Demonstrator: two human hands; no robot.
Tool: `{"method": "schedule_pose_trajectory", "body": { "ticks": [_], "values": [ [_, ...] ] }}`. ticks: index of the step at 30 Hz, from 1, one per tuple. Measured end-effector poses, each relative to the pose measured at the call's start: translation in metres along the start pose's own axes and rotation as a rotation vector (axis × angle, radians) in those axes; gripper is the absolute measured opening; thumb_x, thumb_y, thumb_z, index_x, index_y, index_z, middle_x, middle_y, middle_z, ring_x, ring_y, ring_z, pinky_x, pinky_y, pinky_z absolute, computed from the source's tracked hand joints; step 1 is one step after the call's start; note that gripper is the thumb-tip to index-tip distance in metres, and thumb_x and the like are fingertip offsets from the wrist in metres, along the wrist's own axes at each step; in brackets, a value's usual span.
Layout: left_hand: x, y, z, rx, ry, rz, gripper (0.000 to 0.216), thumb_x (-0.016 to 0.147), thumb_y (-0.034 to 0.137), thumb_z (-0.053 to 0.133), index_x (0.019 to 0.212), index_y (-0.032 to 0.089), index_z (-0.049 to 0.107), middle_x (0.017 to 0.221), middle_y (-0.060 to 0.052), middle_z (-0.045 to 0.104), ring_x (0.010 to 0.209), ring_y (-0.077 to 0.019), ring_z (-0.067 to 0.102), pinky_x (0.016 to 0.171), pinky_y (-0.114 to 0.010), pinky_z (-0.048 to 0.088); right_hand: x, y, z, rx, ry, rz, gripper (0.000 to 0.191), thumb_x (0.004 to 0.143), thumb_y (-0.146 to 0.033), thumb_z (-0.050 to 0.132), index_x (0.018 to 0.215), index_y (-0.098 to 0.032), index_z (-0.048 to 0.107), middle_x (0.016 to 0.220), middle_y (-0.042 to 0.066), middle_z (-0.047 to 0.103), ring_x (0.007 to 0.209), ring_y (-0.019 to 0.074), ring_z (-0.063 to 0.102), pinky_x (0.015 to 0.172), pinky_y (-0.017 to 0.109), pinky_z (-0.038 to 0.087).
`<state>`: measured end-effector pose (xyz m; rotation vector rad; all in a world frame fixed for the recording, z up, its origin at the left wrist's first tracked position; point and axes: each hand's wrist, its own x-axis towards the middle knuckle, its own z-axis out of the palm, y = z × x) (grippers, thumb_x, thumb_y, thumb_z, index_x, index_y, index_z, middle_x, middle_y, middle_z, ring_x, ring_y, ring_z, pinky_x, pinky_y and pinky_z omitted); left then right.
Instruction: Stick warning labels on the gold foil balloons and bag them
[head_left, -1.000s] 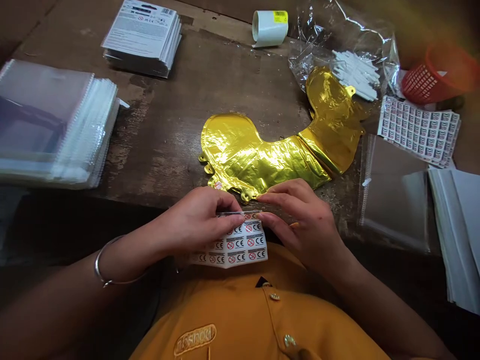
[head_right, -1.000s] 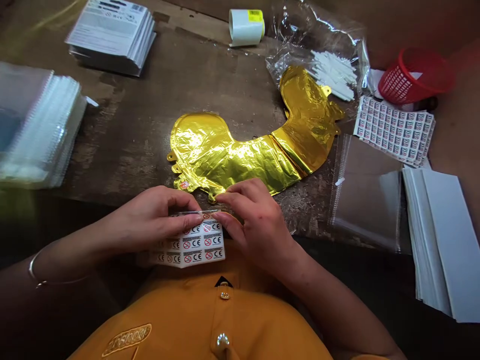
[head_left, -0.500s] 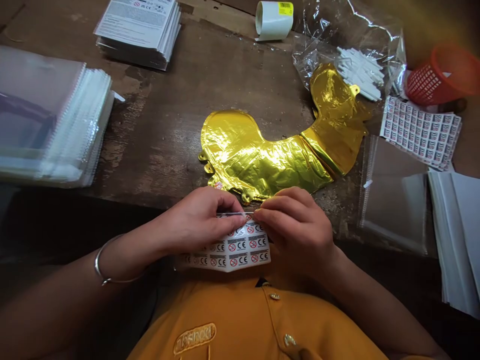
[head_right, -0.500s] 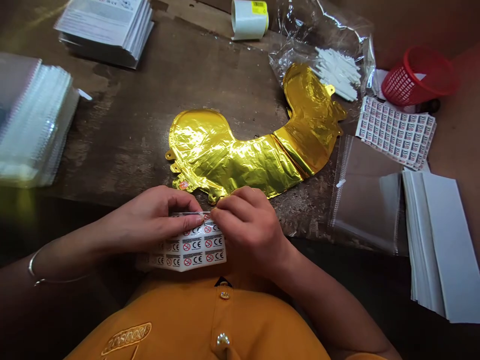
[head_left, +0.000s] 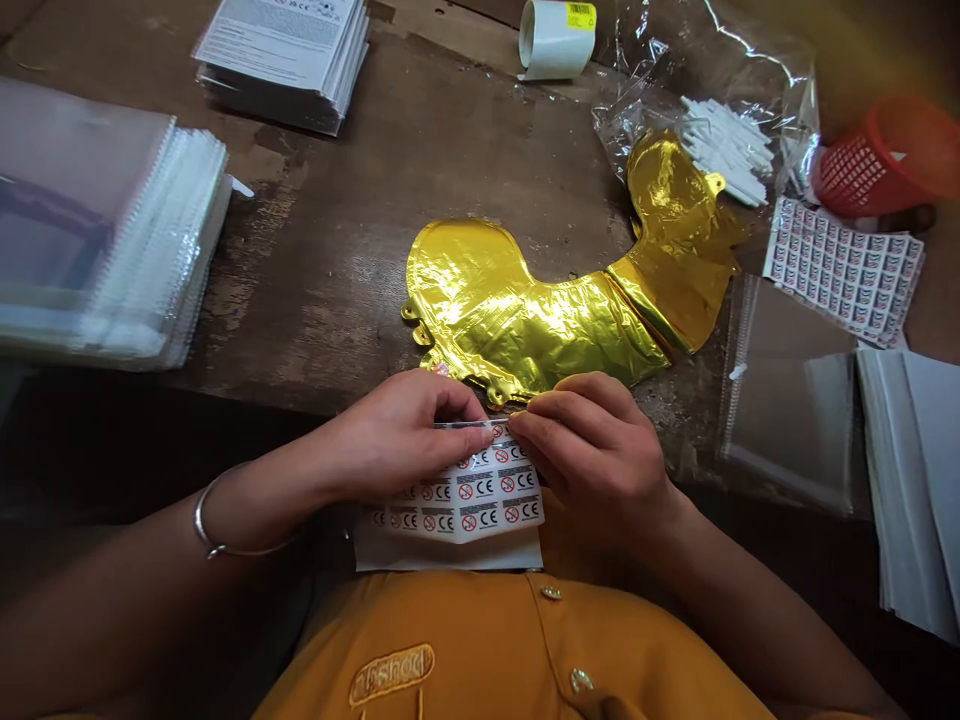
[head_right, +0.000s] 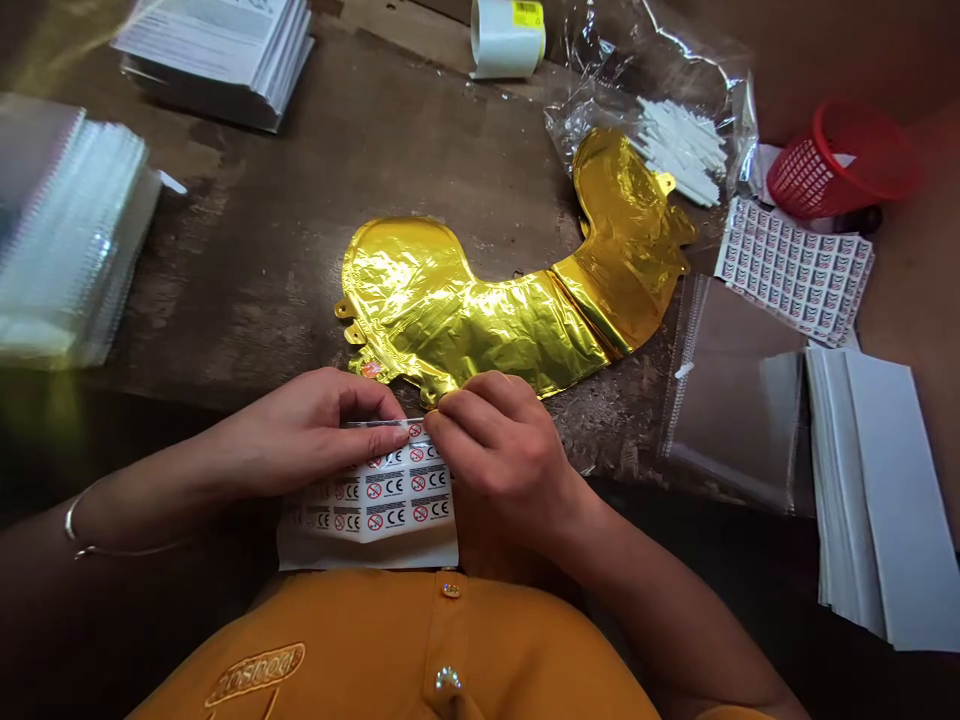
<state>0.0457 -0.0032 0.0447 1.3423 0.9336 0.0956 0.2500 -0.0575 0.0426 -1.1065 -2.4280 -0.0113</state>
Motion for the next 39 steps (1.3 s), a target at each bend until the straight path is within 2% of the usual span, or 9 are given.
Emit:
{"method": "schedule_pose_trajectory", "body": {
  "ticks": [6, 12, 17, 20, 25, 28, 31, 35, 39],
  "values": [
    [0.001, -0.003, -0.002, -0.027, -0.029, -0.034, 0.023, 0.079, 0.037, 0.061, 0.074, 0.015, 0.066, 0.063, 0.001, 0.06, 0.054, -0.0088, 0.049, 0.046, -0.017, 0.038, -0.003, 0.001, 0.003, -0.03, 0.018, -0.152, 0.009, 0.084, -0.014, 0.061, 0.093, -0.014, 0.063, 0.083, 0.007, 0.066, 0.081, 0.0197, 0.054, 0.073, 0.036, 0.048],
    [0.001, -0.001, -0.005, -0.018, -0.055, -0.034, 0.024, 0.079, 0.037, 0.061, 0.075, 0.014, 0.067, 0.064, 0.001, 0.06, 0.054, -0.009, 0.05, 0.045, -0.017, 0.038, 0.005, 0.003, -0.002, 0.209, -0.017, 0.088, 0.012, 0.086, -0.02, 0.062, 0.097, -0.018, 0.061, 0.092, 0.007, 0.063, 0.086, 0.019, 0.055, 0.077, 0.035, 0.05],
    [0.001, 0.0, -0.004, -0.031, -0.059, -0.044, 0.026, 0.079, 0.039, 0.061, 0.075, 0.015, 0.066, 0.062, 0.001, 0.059, 0.052, -0.0092, 0.049, 0.044, -0.018, 0.036, 0.01, 0.003, -0.007, 0.197, -0.076, 0.206, 0.017, 0.086, -0.027, 0.064, 0.101, -0.019, 0.065, 0.091, 0.008, 0.065, 0.086, 0.0208, 0.056, 0.074, 0.036, 0.051],
    [0.001, -0.002, -0.004, -0.019, -0.055, -0.034, 0.024, 0.079, 0.038, 0.062, 0.075, 0.015, 0.067, 0.064, 0.001, 0.06, 0.053, -0.0096, 0.051, 0.045, -0.018, 0.038, 0.009, 0.001, -0.007, 0.161, -0.071, 0.146, 0.005, 0.085, -0.02, 0.064, 0.089, -0.021, 0.067, 0.082, 0.005, 0.067, 0.078, 0.0186, 0.054, 0.071, 0.033, 0.049],
    [0.002, -0.005, -0.006, -0.033, -0.073, -0.026, 0.024, 0.08, 0.038, 0.061, 0.078, 0.015, 0.066, 0.067, 0.001, 0.063, 0.056, -0.011, 0.055, 0.048, -0.019, 0.04, -0.001, 0.0, -0.002, 0.032, -0.008, -0.043, 0.012, 0.083, -0.016, 0.064, 0.094, -0.02, 0.064, 0.083, 0.005, 0.068, 0.081, 0.0199, 0.054, 0.074, 0.036, 0.048],
    [0.0, -0.003, -0.009, -0.002, -0.115, -0.019, 0.023, 0.081, 0.038, 0.059, 0.084, 0.016, 0.066, 0.074, 0.0, 0.067, 0.063, -0.0136, 0.06, 0.051, -0.021, 0.043, -0.002, -0.005, -0.003, 0.054, 0.022, -0.041, 0.013, 0.083, -0.014, 0.062, 0.095, -0.02, 0.062, 0.085, 0.005, 0.067, 0.08, 0.0194, 0.054, 0.074, 0.036, 0.048],
    [-0.009, -0.001, -0.011, 0.317, 0.04, 0.09, 0.019, 0.084, 0.034, 0.056, 0.087, 0.019, 0.067, 0.08, -0.001, 0.07, 0.071, -0.017, 0.063, 0.061, -0.026, 0.047, 0.006, -0.01, -0.013, 0.218, 0.027, 0.107, 0.01, 0.084, -0.013, 0.061, 0.09, -0.021, 0.061, 0.083, 0.004, 0.065, 0.077, 0.0176, 0.055, 0.071, 0.034, 0.049],
    [-0.026, -0.007, -0.009, 0.923, 0.375, 0.348, 0.018, 0.089, 0.025, 0.05, 0.085, 0.02, 0.067, 0.084, -0.004, 0.072, 0.08, -0.0226, 0.066, 0.083, -0.042, 0.046, 0.027, 0.001, -0.015, 0.392, 0.204, 0.532, 0.006, 0.085, -0.017, 0.061, 0.082, -0.022, 0.062, 0.08, 0.003, 0.064, 0.075, 0.017, 0.059, 0.066, 0.033, 0.048],
    [-0.028, -0.023, -0.008, 1.114, 0.432, 0.572, 0.021, 0.09, 0.013, 0.046, 0.081, 0.017, 0.063, 0.126, -0.009, 0.064, 0.119, -0.028, 0.058, 0.11, -0.056, 0.027, 0.045, 0.02, 0.017, 0.494, 0.162, 0.722, 0.007, 0.08, -0.022, 0.066, 0.074, -0.02, 0.065, 0.076, 0.002, 0.066, 0.072, 0.0166, 0.06, 0.066, 0.033, 0.048]
  ]
}}
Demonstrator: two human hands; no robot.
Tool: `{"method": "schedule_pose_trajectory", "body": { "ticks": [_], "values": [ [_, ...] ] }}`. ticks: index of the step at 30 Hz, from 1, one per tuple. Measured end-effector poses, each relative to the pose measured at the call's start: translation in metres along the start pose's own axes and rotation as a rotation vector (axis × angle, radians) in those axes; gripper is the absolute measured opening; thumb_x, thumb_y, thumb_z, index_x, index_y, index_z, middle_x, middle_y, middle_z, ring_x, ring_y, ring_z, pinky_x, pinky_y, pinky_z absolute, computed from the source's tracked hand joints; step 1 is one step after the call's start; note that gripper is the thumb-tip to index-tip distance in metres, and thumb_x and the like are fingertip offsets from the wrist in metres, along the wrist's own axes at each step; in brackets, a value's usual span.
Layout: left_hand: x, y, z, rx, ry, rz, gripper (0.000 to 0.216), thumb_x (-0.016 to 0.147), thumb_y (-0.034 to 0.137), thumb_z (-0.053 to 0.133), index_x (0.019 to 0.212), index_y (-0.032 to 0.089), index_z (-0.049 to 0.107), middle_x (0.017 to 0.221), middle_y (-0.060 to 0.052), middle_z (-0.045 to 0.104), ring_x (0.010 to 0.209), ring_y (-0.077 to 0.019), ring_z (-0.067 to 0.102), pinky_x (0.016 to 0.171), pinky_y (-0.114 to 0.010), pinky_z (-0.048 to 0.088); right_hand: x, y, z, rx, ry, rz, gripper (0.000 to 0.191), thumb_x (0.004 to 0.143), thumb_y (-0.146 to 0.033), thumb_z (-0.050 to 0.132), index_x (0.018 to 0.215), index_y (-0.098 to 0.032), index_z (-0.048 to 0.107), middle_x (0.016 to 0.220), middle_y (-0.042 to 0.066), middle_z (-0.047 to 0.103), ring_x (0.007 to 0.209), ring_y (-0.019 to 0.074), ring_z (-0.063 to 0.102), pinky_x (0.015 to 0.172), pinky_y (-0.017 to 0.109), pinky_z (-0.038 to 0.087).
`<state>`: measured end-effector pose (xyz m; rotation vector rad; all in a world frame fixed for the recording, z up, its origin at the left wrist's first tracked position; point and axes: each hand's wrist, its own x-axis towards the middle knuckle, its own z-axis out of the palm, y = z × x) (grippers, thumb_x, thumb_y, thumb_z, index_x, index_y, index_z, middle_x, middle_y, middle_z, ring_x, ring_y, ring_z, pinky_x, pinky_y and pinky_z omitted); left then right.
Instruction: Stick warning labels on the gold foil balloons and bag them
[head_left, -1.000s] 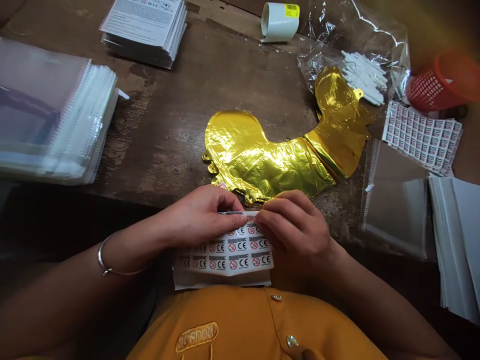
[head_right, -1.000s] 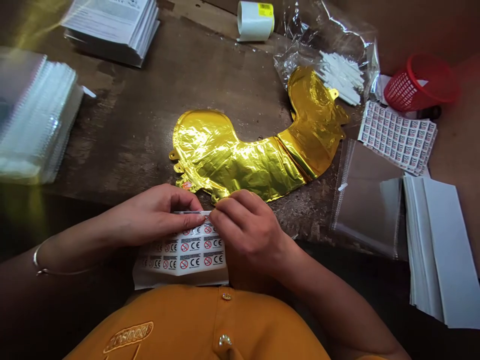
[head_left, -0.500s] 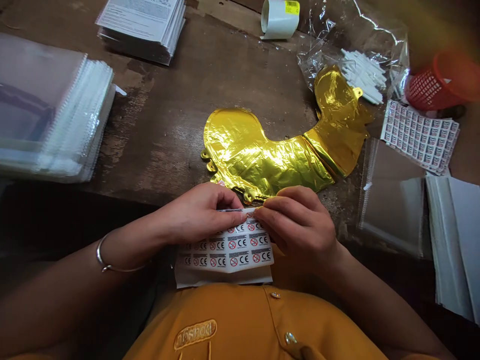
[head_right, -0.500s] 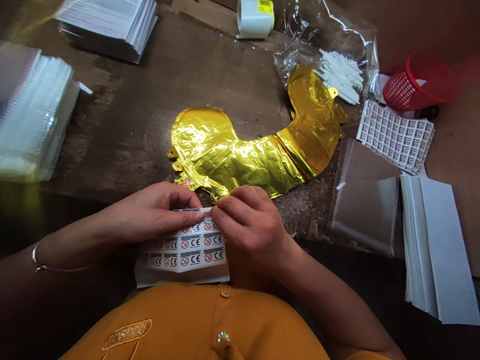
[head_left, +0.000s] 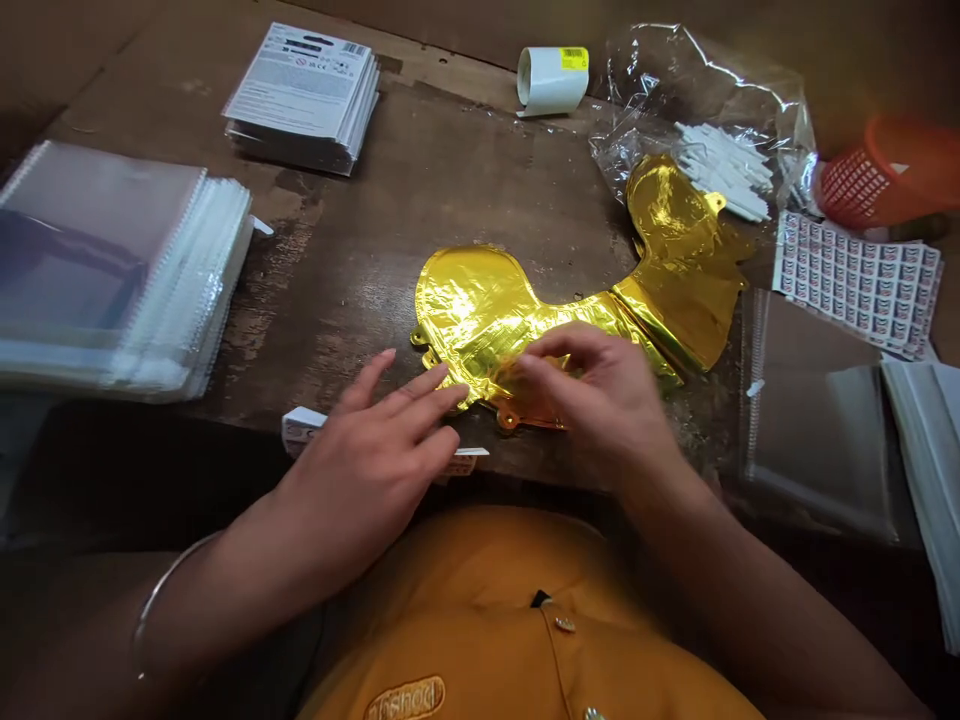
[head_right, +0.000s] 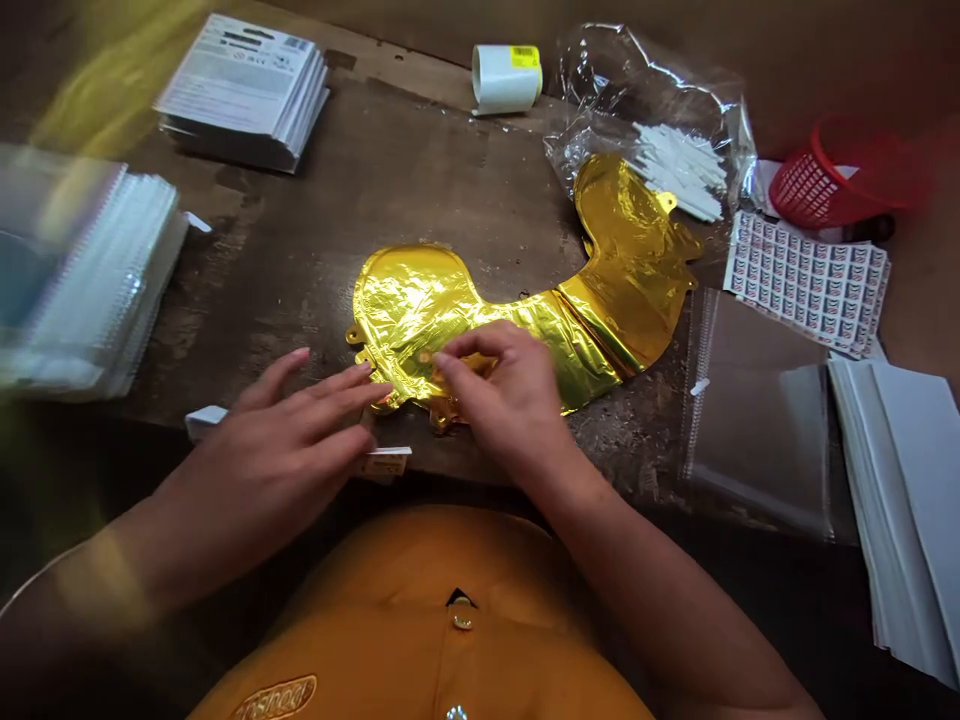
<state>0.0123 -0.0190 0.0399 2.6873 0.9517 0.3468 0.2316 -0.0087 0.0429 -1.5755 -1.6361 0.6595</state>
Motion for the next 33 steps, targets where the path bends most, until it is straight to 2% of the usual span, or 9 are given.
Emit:
{"method": "schedule_pose_trajectory", "body": {
  "ticks": [2, 6, 14, 21, 33],
  "values": [
    [-0.001, -0.005, 0.009, -0.025, -0.004, 0.048, 0.02, 0.09, 0.01, 0.045, 0.081, 0.017, 0.062, 0.135, -0.011, 0.058, 0.128, -0.0273, 0.052, 0.115, -0.057, 0.019, 0.006, 0.008, 0.017, -0.047, -0.047, 0.022, 0.008, 0.077, -0.023, 0.067, 0.071, -0.019, 0.066, 0.076, 0.003, 0.066, 0.075, 0.0173, 0.06, 0.069, 0.033, 0.047],
    [0.0, -0.013, 0.02, -0.091, -0.022, 0.048, 0.017, 0.09, 0.012, 0.047, 0.084, 0.015, 0.063, 0.134, -0.013, 0.058, 0.128, -0.0253, 0.052, 0.117, -0.055, 0.019, 0.007, 0.015, 0.036, -0.078, -0.079, 0.052, 0.01, 0.078, -0.024, 0.065, 0.07, -0.018, 0.066, 0.075, 0.004, 0.065, 0.074, 0.0171, 0.058, 0.069, 0.033, 0.046],
    [0.003, -0.013, 0.017, -0.062, -0.03, 0.077, 0.021, 0.088, 0.006, 0.044, 0.086, 0.013, 0.064, 0.132, -0.017, 0.059, 0.125, -0.025, 0.055, 0.116, -0.055, 0.022, 0.007, 0.01, 0.036, -0.153, -0.104, 0.015, 0.012, 0.079, -0.023, 0.064, 0.067, -0.018, 0.064, 0.073, 0.003, 0.065, 0.074, 0.0171, 0.057, 0.071, 0.034, 0.044],
    [0.004, -0.013, 0.016, -0.023, -0.043, 0.093, 0.022, 0.089, 0.009, 0.044, 0.087, 0.013, 0.065, 0.131, -0.019, 0.059, 0.124, -0.0268, 0.055, 0.114, -0.054, 0.029, 0.01, 0.01, 0.04, -0.182, -0.116, 0.02, 0.014, 0.079, -0.024, 0.064, 0.066, -0.019, 0.063, 0.069, 0.002, 0.064, 0.071, 0.0167, 0.056, 0.071, 0.034, 0.043],
    [0.006, -0.014, 0.017, -0.04, -0.042, 0.106, 0.02, 0.089, 0.01, 0.046, 0.088, 0.011, 0.066, 0.13, -0.02, 0.06, 0.124, -0.0269, 0.055, 0.115, -0.053, 0.028, 0.01, 0.012, 0.043, -0.228, -0.125, -0.02, 0.013, 0.079, -0.022, 0.065, 0.066, -0.018, 0.064, 0.072, 0.003, 0.065, 0.073, 0.0165, 0.057, 0.072, 0.034, 0.043]
  ]
}}
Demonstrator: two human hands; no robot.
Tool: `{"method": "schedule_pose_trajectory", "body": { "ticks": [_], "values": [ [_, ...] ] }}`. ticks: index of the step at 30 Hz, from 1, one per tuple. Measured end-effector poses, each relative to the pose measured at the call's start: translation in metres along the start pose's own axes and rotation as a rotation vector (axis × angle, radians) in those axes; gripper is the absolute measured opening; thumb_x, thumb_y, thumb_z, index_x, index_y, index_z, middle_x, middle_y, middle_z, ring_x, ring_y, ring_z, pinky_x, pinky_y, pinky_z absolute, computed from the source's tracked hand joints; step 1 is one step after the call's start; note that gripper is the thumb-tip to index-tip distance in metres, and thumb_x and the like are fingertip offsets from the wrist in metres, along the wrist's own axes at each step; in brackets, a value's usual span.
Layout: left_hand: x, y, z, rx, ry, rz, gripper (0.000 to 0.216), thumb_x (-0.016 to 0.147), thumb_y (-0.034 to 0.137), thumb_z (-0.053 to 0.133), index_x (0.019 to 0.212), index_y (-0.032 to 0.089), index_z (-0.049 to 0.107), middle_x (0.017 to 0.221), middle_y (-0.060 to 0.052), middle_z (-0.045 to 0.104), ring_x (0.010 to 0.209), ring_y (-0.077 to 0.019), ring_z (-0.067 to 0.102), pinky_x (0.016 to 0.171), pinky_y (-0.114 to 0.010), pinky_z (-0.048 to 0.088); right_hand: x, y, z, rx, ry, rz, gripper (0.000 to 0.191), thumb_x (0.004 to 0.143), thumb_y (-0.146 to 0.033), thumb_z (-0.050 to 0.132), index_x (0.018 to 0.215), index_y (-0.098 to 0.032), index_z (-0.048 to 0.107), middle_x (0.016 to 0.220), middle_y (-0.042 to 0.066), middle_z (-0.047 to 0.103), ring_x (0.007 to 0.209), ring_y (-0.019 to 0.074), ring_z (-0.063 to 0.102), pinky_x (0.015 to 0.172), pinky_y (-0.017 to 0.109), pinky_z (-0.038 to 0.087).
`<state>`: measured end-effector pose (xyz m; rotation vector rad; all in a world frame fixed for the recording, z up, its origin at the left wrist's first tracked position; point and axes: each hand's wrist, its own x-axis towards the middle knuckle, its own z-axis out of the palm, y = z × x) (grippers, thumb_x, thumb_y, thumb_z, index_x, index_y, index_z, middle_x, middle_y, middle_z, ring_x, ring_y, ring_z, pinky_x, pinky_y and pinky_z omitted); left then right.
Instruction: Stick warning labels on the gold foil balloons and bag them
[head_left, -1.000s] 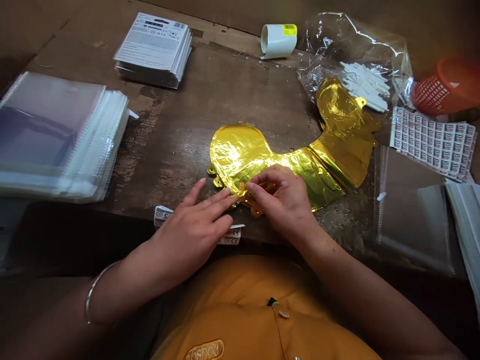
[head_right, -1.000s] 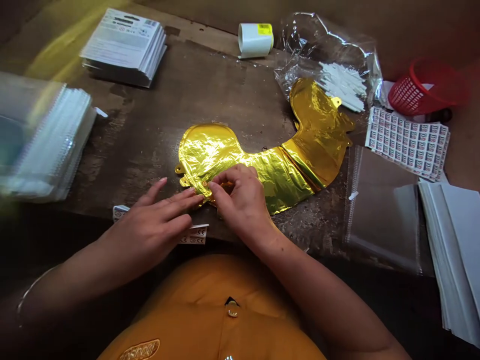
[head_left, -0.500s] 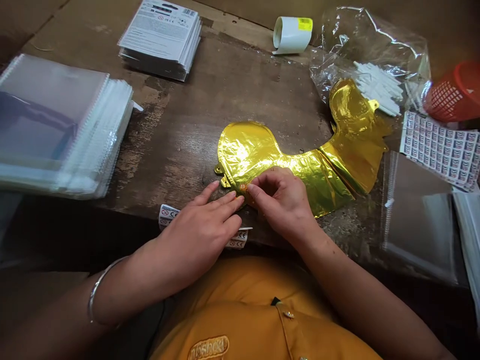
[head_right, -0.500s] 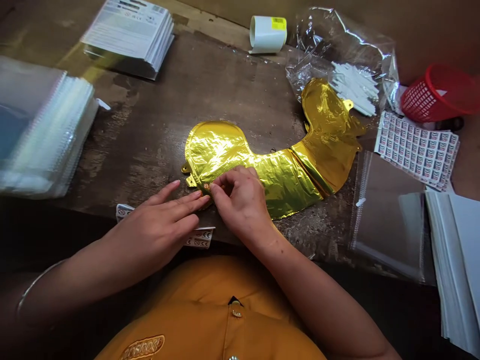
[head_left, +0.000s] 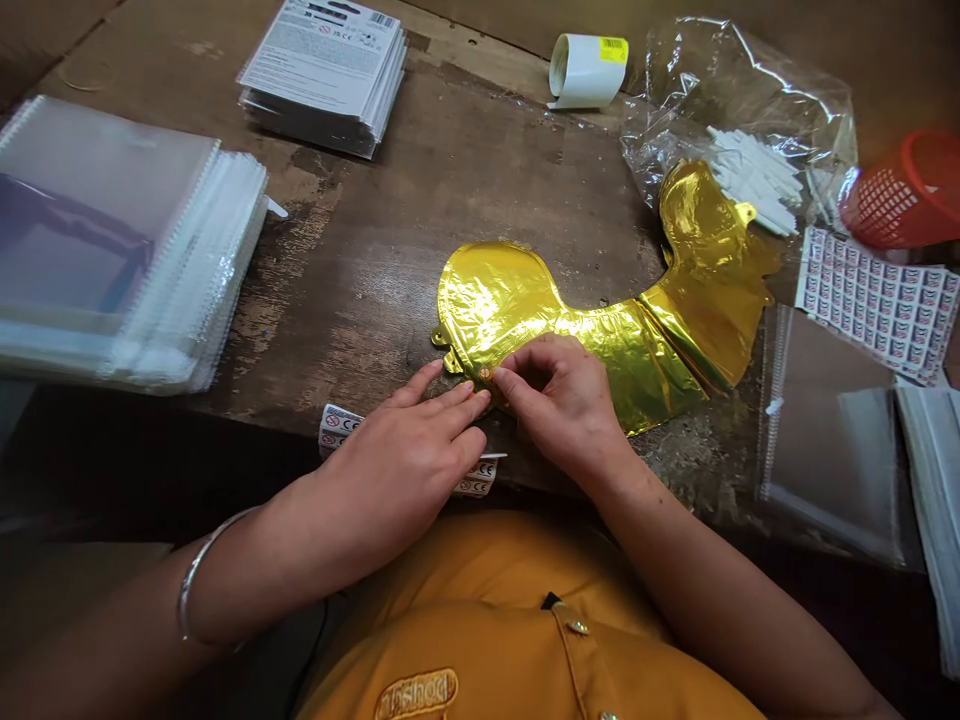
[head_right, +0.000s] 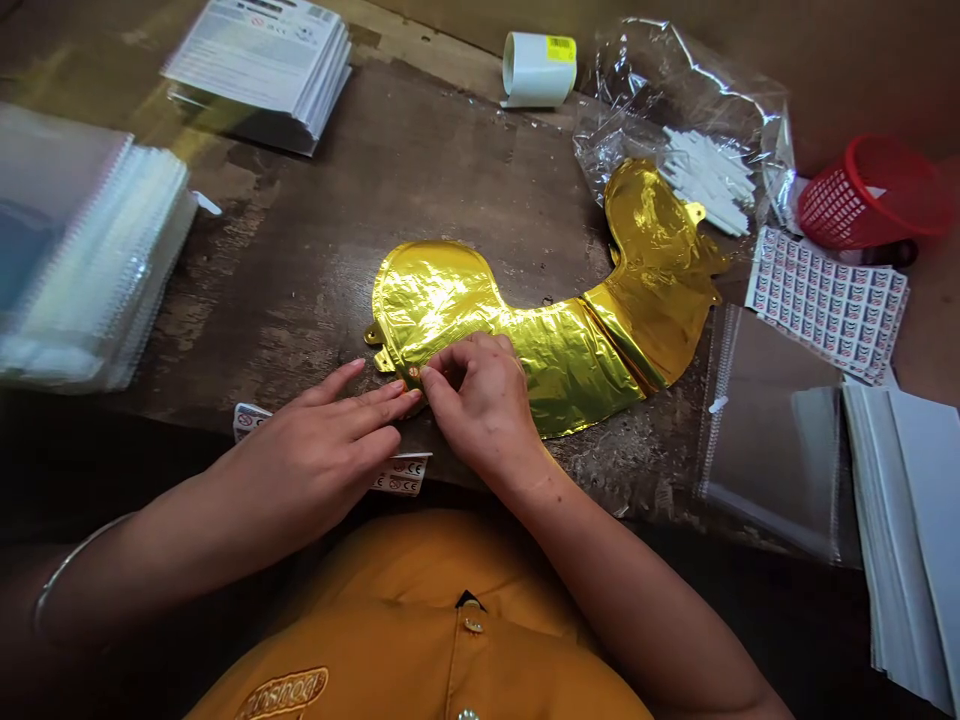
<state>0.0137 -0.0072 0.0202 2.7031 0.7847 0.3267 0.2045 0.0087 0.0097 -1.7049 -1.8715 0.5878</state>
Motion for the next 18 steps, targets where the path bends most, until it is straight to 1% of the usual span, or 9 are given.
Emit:
{"method": "schedule_pose_trajectory", "body": {
  "ticks": [7, 10, 11, 13, 15, 16, 18],
  "values": [
    [0.0003, -0.0001, 0.0005, -0.004, 0.011, 0.01, 0.019, 0.088, 0.009, 0.046, 0.089, 0.012, 0.066, 0.13, -0.02, 0.059, 0.125, -0.0257, 0.055, 0.115, -0.052, 0.027, -0.0012, -0.0013, 0.004, -0.079, 0.034, -0.012, 0.012, 0.077, -0.021, 0.066, 0.066, -0.019, 0.063, 0.073, 0.004, 0.065, 0.076, 0.0191, 0.055, 0.073, 0.036, 0.042],
    [0.0007, 0.0006, 0.0016, -0.002, 0.026, 0.014, 0.019, 0.087, 0.008, 0.047, 0.088, 0.012, 0.066, 0.128, -0.019, 0.061, 0.123, -0.0259, 0.057, 0.115, -0.051, 0.028, -0.0037, -0.0035, 0.0065, -0.149, 0.037, -0.011, 0.013, 0.077, -0.023, 0.067, 0.066, -0.02, 0.062, 0.072, 0.004, 0.063, 0.076, 0.02, 0.053, 0.073, 0.036, 0.041],
    [0.001, 0.0011, 0.0021, -0.003, 0.038, 0.013, 0.019, 0.087, 0.008, 0.047, 0.087, 0.011, 0.066, 0.126, -0.019, 0.063, 0.122, -0.0261, 0.058, 0.115, -0.051, 0.029, -0.0044, -0.0036, 0.0075, -0.177, 0.035, -0.013, 0.013, 0.078, -0.025, 0.067, 0.067, -0.02, 0.061, 0.073, 0.004, 0.063, 0.077, 0.0204, 0.052, 0.074, 0.037, 0.041],
    [0.0015, 0.0019, 0.0032, -0.003, 0.049, 0.007, 0.019, 0.087, 0.009, 0.047, 0.085, 0.011, 0.066, 0.123, -0.019, 0.065, 0.12, -0.0268, 0.059, 0.114, -0.052, 0.03, -0.0052, -0.0022, 0.0086, -0.229, 0.046, -0.008, 0.013, 0.079, -0.03, 0.066, 0.077, -0.019, 0.061, 0.078, 0.005, 0.063, 0.079, 0.0215, 0.052, 0.075, 0.038, 0.042],
    [0.0019, 0.0021, 0.0044, 0.0, 0.048, 0.002, 0.019, 0.087, 0.009, 0.047, 0.084, 0.011, 0.066, 0.122, -0.019, 0.065, 0.119, -0.0276, 0.06, 0.113, -0.053, 0.031, -0.0051, 0.0007, 0.0071, -0.284, 0.098, -0.005, 0.018, 0.08, -0.03, 0.065, 0.091, -0.016, 0.06, 0.086, 0.008, 0.062, 0.082, 0.023, 0.052, 0.075, 0.039, 0.044],
    [0.002, 0.0019, 0.0049, 0.004, 0.043, -0.001, 0.019, 0.087, 0.009, 0.047, 0.084, 0.011, 0.066, 0.123, -0.019, 0.065, 0.118, -0.0279, 0.06, 0.113, -0.054, 0.031, -0.0051, 0.0022, 0.005, -0.313, 0.146, -0.015, 0.019, 0.082, -0.027, 0.063, 0.096, -0.015, 0.059, 0.089, 0.01, 0.061, 0.083, 0.0237, 0.052, 0.075, 0.039, 0.044],
    [0.0019, 0.0009, 0.0055, 0.009, 0.028, -0.006, 0.019, 0.087, 0.008, 0.047, 0.086, 0.012, 0.066, 0.124, -0.018, 0.064, 0.118, -0.0264, 0.06, 0.114, -0.053, 0.03, -0.0068, 0.004, -0.0009, -0.358, 0.244, -0.1, 0.015, 0.085, -0.017, 0.054, 0.098, -0.013, 0.06, 0.093, 0.012, 0.06, 0.087, 0.0244, 0.053, 0.078, 0.04, 0.046]
  ]
}}
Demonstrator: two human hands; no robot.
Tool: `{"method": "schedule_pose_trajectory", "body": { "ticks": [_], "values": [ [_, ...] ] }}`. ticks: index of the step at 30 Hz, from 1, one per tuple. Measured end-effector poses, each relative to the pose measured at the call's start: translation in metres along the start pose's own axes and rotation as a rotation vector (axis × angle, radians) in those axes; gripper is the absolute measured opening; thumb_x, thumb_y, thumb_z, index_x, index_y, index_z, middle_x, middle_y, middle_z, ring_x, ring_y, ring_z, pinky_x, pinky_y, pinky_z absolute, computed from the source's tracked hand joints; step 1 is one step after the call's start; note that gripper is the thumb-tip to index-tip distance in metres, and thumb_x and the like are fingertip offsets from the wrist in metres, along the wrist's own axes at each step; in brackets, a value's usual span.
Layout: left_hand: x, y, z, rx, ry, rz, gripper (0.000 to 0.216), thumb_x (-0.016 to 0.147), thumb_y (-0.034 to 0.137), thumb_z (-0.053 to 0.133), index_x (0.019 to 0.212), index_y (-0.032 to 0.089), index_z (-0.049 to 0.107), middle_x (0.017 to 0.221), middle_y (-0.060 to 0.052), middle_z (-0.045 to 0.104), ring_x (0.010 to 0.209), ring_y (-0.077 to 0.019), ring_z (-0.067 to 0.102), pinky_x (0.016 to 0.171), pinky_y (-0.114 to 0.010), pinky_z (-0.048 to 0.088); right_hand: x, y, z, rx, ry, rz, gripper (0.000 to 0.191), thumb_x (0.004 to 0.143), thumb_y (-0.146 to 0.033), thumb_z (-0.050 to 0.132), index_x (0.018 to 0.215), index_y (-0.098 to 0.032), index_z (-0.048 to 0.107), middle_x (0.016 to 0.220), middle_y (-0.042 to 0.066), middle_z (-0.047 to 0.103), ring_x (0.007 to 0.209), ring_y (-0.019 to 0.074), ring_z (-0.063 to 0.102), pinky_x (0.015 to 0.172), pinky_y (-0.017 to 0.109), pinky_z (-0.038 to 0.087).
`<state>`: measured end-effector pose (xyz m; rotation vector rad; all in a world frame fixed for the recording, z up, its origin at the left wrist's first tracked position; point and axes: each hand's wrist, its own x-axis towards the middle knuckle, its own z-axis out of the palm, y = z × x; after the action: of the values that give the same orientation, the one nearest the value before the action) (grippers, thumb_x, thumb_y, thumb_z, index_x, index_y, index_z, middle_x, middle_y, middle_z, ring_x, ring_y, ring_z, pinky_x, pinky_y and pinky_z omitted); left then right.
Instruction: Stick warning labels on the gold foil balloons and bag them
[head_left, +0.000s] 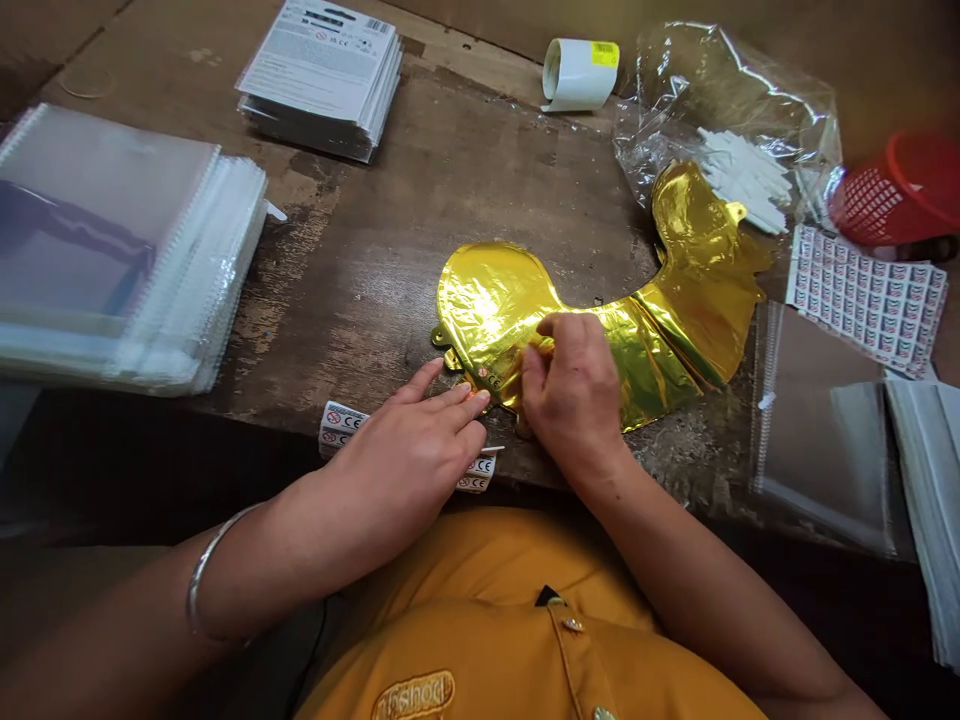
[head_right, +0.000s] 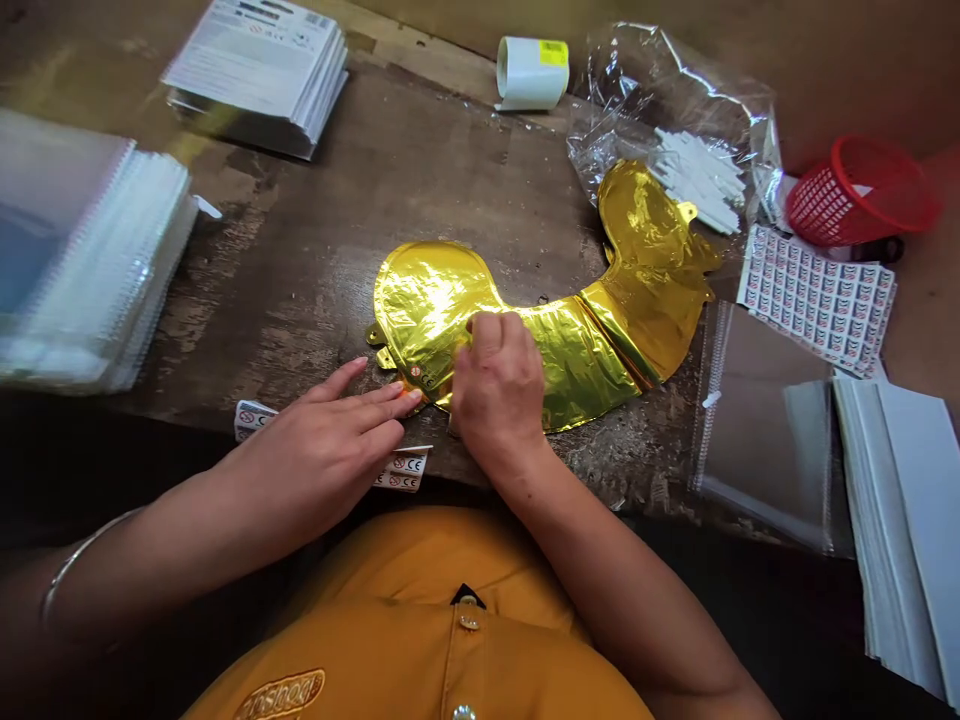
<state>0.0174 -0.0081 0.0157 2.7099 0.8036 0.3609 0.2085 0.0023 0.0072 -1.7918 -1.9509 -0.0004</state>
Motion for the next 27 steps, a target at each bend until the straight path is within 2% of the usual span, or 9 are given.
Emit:
{"method": "schedule_pose_trajectory", "body": {
  "ticks": [2, 5, 9, 12, 14, 16, 20, 24, 27],
  "values": [
    [0.0, -0.001, -0.001, 0.003, -0.001, 0.005, 0.018, 0.088, 0.009, 0.048, 0.086, 0.013, 0.066, 0.124, -0.015, 0.065, 0.117, -0.0243, 0.061, 0.115, -0.05, 0.03, -0.003, 0.002, -0.007, 0.016, 0.022, -0.178, 0.019, 0.088, -0.011, 0.046, 0.097, -0.014, 0.063, 0.096, 0.012, 0.063, 0.091, 0.0235, 0.054, 0.083, 0.038, 0.047],
    [-0.002, 0.002, -0.007, 0.03, 0.019, 0.028, 0.017, 0.088, 0.01, 0.049, 0.084, 0.013, 0.065, 0.12, -0.015, 0.067, 0.114, -0.0245, 0.062, 0.111, -0.05, 0.034, -0.013, 0.002, -0.012, 0.076, -0.141, -0.456, 0.024, 0.092, -0.014, 0.048, 0.107, -0.012, 0.066, 0.108, 0.011, 0.068, 0.099, 0.0218, 0.056, 0.091, 0.035, 0.048],
    [-0.007, 0.012, -0.022, 0.107, 0.055, 0.024, 0.017, 0.089, 0.011, 0.05, 0.079, 0.013, 0.064, 0.104, -0.012, 0.072, 0.096, -0.025, 0.067, 0.097, -0.049, 0.046, -0.024, 0.004, -0.005, 0.008, -0.176, -0.525, 0.028, 0.093, -0.015, 0.049, 0.114, -0.006, 0.066, 0.119, 0.013, 0.068, 0.098, 0.0226, 0.058, 0.09, 0.034, 0.05],
    [-0.013, 0.02, -0.032, 0.147, 0.041, -0.02, 0.014, 0.088, 0.014, 0.054, 0.077, 0.015, 0.063, 0.091, -0.006, 0.072, 0.082, -0.024, 0.065, 0.079, -0.044, 0.052, -0.024, 0.004, -0.001, -0.016, -0.153, -0.543, 0.028, 0.094, -0.014, 0.045, 0.108, -0.008, 0.069, 0.113, 0.013, 0.07, 0.09, 0.0215, 0.061, 0.083, 0.033, 0.051],
    [-0.017, 0.023, -0.034, 0.163, 0.036, -0.048, 0.013, 0.087, 0.015, 0.055, 0.078, 0.017, 0.064, 0.091, -0.005, 0.07, 0.083, -0.0246, 0.063, 0.074, -0.043, 0.051, -0.02, 0.004, -0.003, 0.05, -0.166, -0.452, 0.025, 0.094, -0.015, 0.047, 0.097, -0.012, 0.072, 0.099, 0.011, 0.073, 0.084, 0.0197, 0.061, 0.077, 0.031, 0.049],
    [-0.019, 0.025, -0.034, 0.177, 0.064, -0.073, 0.012, 0.086, 0.014, 0.055, 0.079, 0.017, 0.064, 0.1, -0.007, 0.069, 0.092, -0.0263, 0.062, 0.08, -0.044, 0.051, -0.013, 0.005, -0.006, 0.145, -0.197, -0.281, 0.02, 0.091, -0.021, 0.055, 0.081, -0.016, 0.071, 0.081, 0.007, 0.071, 0.075, 0.0173, 0.059, 0.068, 0.028, 0.046],
    [-0.017, 0.023, -0.033, 0.18, 0.112, -0.112, 0.011, 0.085, 0.012, 0.055, 0.079, 0.014, 0.065, 0.125, -0.015, 0.06, 0.114, -0.0315, 0.054, 0.098, -0.048, 0.045, 0.007, 0.011, -0.013, 0.39, -0.379, 0.006, 0.033, 0.084, -0.036, 0.064, 0.058, -0.017, 0.06, 0.055, -0.003, 0.051, 0.055, 0.0099, 0.044, 0.054, 0.024, 0.031],
    [-0.01, 0.017, -0.037, 0.127, 0.073, -0.141, 0.013, 0.085, 0.013, 0.053, 0.077, 0.014, 0.064, 0.131, -0.017, 0.054, 0.122, -0.0312, 0.05, 0.104, -0.047, 0.042, 0.023, 0.02, -0.015, 0.621, -0.531, 0.149, 0.045, 0.087, -0.044, 0.053, 0.052, -0.018, 0.048, 0.05, -0.006, 0.034, 0.05, 0.0075, 0.03, 0.049, 0.025, 0.022],
    [-0.003, 0.013, -0.036, 0.081, 0.033, -0.112, 0.014, 0.086, 0.014, 0.052, 0.077, 0.014, 0.063, 0.134, -0.016, 0.052, 0.126, -0.0293, 0.047, 0.108, -0.045, 0.039, 0.028, 0.023, -0.015, 0.774, -0.625, 0.249, 0.041, 0.082, -0.047, 0.054, 0.054, -0.018, 0.05, 0.05, -0.006, 0.038, 0.048, 0.0072, 0.032, 0.047, 0.024, 0.022]
  ]
}}
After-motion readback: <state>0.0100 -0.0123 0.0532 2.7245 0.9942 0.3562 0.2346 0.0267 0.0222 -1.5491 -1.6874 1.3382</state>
